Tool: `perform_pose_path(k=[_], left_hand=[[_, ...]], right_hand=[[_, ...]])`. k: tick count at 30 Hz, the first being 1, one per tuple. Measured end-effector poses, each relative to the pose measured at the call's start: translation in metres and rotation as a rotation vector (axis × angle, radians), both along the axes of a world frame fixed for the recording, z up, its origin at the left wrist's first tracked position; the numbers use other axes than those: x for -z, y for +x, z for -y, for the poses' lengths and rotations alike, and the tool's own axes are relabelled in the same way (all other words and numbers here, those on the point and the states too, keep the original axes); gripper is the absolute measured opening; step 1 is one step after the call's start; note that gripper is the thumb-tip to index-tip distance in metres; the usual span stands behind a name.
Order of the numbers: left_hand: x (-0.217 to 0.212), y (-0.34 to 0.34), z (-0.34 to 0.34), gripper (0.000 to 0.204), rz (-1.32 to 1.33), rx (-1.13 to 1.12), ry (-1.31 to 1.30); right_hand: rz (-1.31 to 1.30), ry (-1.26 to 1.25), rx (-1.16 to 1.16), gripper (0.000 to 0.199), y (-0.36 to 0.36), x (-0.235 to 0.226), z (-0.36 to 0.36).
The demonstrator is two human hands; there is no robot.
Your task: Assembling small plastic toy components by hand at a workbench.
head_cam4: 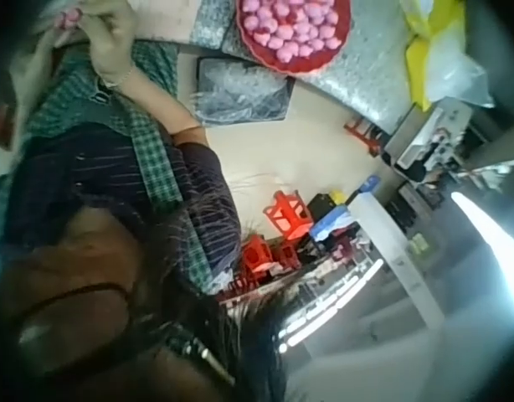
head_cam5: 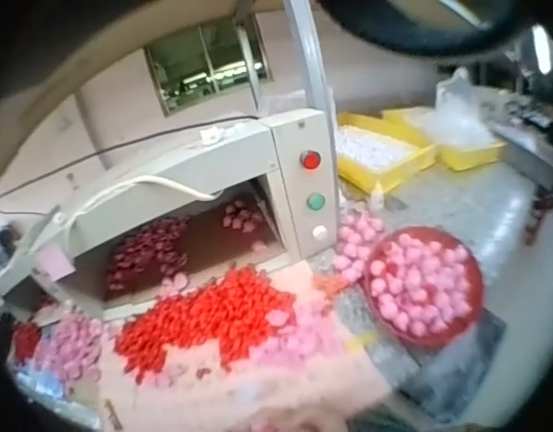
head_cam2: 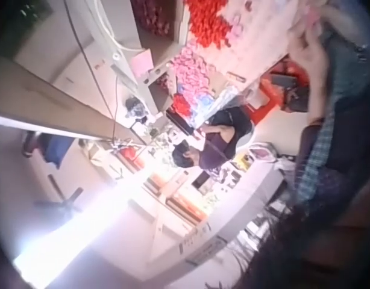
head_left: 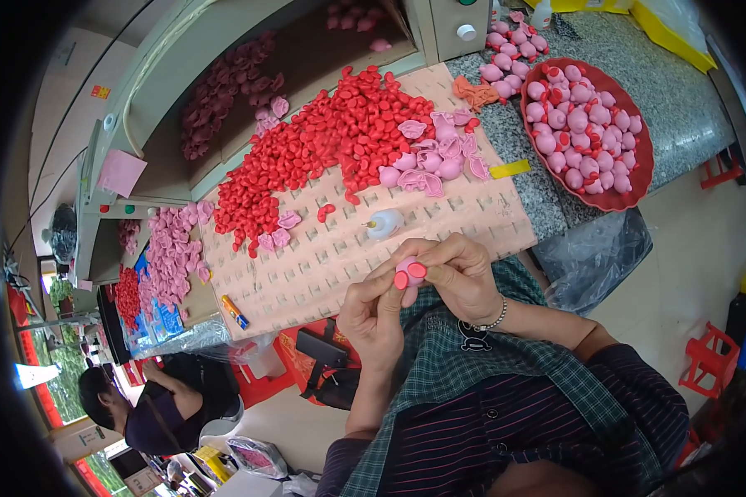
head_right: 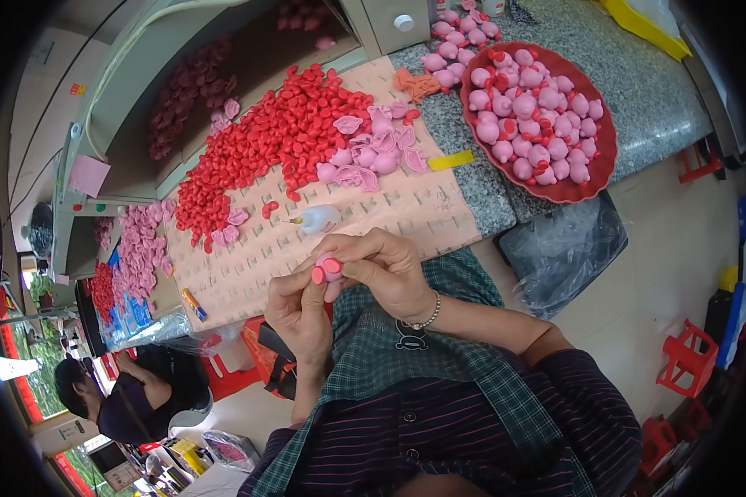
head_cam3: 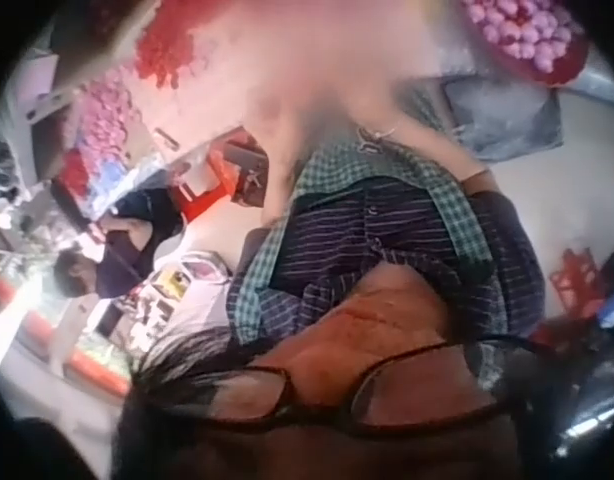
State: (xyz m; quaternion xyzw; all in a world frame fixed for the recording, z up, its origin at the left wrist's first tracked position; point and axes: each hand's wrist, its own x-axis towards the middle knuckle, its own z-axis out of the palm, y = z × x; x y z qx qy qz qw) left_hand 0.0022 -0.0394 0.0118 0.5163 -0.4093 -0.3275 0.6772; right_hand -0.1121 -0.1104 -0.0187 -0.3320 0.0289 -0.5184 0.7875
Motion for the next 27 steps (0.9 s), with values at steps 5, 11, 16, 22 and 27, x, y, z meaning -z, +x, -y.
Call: perform_pose_path(k=[5, 11, 16, 22, 27], left_hand=[[-0.004, -0.003, 0.000, 0.005, 0.111, 0.004, 0.030], [-0.002, -0.003, -0.001, 0.006, 0.064, -0.013, 0.055], [-0.002, -0.003, 0.001, 0.006, 0.129, -0.012, 0.063], [-0.010, -0.005, -0.001, 0.018, -0.016, 0.042, 0.087], [-0.009, -0.005, -0.005, 0.029, -0.092, 0.038, 0.102]], right_hand=[[0.036, 0.035, -0.059, 0.009, 0.001, 0.003, 0.002], [0.045, 0.034, -0.121, 0.012, 0.000, 0.008, 0.004], [0.046, 0.100, -0.138, 0.013, -0.002, 0.008, 0.003], [0.006, 0.092, -0.104, 0.013, -0.001, 0.008, 0.004], [-0.032, -0.095, -0.072, 0.009, 0.002, 0.009, 0.007]])
